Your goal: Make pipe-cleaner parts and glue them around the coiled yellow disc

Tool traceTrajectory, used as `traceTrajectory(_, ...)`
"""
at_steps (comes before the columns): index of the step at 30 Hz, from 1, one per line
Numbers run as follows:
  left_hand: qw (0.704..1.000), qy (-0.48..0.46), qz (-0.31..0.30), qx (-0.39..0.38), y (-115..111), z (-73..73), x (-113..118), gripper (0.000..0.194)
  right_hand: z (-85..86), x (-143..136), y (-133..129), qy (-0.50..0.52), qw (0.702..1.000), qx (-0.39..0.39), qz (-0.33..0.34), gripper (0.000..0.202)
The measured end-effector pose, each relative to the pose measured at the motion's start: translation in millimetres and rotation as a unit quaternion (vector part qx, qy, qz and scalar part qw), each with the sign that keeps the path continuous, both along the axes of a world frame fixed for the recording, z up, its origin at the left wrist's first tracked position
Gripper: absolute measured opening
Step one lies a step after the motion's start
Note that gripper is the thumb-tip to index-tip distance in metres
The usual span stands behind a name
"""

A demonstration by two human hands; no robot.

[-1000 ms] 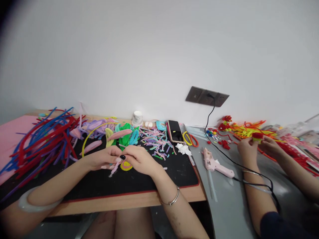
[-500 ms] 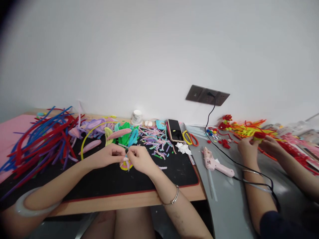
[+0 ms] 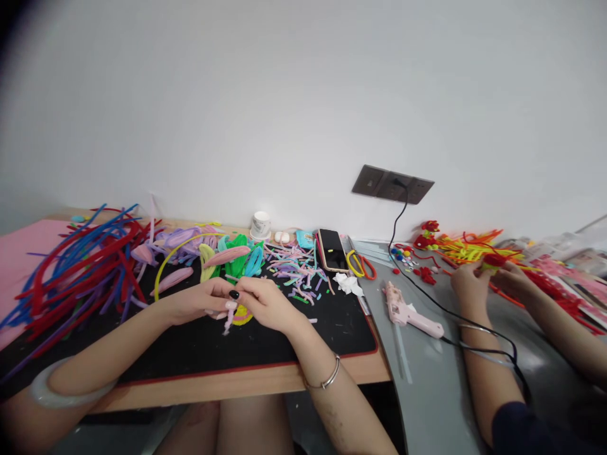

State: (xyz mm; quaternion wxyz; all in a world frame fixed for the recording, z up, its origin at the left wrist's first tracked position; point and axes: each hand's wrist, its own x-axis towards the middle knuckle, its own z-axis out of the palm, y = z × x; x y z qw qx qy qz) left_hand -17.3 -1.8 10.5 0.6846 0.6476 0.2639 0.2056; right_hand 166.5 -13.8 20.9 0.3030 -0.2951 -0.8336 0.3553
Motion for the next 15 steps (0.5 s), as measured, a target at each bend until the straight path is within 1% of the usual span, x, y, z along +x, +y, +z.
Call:
traceTrajectory(2, 1.0, 0.006, 0.004, 0.007, 1, -0.8, 1, 0.031, 0.1, 0, 0, -0.006, 1.0, 0.02, -0.018, 0.022)
traceTrajectory(4, 0.999, 0.026, 0.014, 0.033, 2, -1.7, 2, 0.028, -0.7, -1, 0, -0.015, 0.999, 0.021, -0.044, 0.022)
traceTrajectory(5, 0.997, 0.047, 0.025, 0.064, 2, -2.5, 3, 0.026, -1.6, -1, 0, -0.023, 0.998, 0.016, -0.06, 0.022)
traceTrajectory(6, 0.99, 0.075, 0.044, 0.113, 2, -3.5, 4, 0.025, -3.2, -1, 1, -0.032, 0.996, 0.008, -0.077, 0.022)
traceTrajectory(7, 0.977, 0.106, 0.068, 0.172, 2, -4.8, 5, 0.025, -5.2, -1, 2, -0.042, 0.995, -0.001, -0.096, 0.022)
traceTrajectory(9, 0.94, 0.156, 0.111, 0.284, 1, -7.4, 8, 0.025, -10.3, -1, 4, -0.055, 0.989, -0.017, -0.134, 0.021)
traceTrajectory(11, 0.907, 0.172, 0.133, 0.361, 0, -8.9, 11, 0.024, -14.9, -1, 7, -0.058, 0.984, -0.039, -0.164, 0.021)
traceTrajectory(13, 0.892, 0.166, 0.143, 0.395, -2, -8.4, 12, 0.024, -16.7, -1, 9, -0.037, 0.982, -0.067, -0.173, 0.023)
traceTrajectory(14, 0.892, 0.162, 0.151, 0.393, -2, -7.4, 12, 0.025, -16.1, 0, 9, -0.017, 0.983, -0.08, -0.167, 0.023)
traceTrajectory(15, 0.901, 0.153, 0.16, 0.372, -2, -6.1, 12, 0.026, -14.6, 0, 9, 0.01, 0.984, -0.09, -0.155, 0.022)
